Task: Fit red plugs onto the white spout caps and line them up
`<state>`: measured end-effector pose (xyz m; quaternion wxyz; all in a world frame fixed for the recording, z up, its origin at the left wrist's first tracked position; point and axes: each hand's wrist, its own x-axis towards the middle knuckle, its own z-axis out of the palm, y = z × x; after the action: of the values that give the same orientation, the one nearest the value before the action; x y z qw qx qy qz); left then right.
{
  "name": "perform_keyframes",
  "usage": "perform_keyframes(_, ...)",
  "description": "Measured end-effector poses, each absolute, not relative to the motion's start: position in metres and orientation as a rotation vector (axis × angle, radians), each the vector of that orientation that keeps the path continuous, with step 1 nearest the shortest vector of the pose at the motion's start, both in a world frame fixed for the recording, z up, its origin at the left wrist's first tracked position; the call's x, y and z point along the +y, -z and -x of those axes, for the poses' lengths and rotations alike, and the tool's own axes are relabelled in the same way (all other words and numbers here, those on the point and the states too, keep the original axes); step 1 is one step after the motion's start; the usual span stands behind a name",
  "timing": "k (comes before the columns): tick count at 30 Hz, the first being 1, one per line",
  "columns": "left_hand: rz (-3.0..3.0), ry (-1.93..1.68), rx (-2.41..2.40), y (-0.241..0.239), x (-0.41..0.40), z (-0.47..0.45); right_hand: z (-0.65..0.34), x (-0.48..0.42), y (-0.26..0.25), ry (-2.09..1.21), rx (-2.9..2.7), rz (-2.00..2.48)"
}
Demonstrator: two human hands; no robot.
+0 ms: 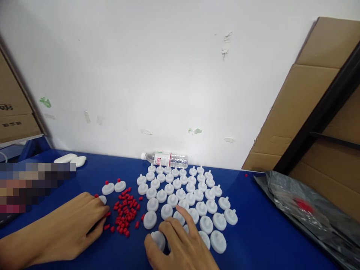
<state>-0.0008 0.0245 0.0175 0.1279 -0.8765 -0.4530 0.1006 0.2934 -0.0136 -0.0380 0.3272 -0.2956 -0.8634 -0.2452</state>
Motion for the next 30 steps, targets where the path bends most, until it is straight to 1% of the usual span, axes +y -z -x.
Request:
perform_keyframes(9,2.550,-0.248,-1.309,-0.0164,0.0248,0.0018,-0.2923,-0.0149,0.0368,0.644,-2.274,0.784)
perform_keyframes(16,2.563,-0.060,-1.285,-0.0188,0.0223,0.0003,-0.2894,-0.0174,0.0337,0.638,-2.247,0.773)
perform_keyframes(21,2.604,0.102,-1.267,-0.0153,0.0173,-0.0020,-0.2886,-0.0198,0.0382,0.591,-2.227,0.678)
perform_keyframes(26,2.649,0.077,-1.280,-0.0103,0.0207,-0.0015,-0.2896,-0.0207,0.0424,0.567,-2.227,0.650)
perform_keyframes(30,2.666,0.089,-1.292,-0.0151,0.0237,-0.0002,-0.2908,-0.0210,0.0398,0.584,-2.255,0.644)
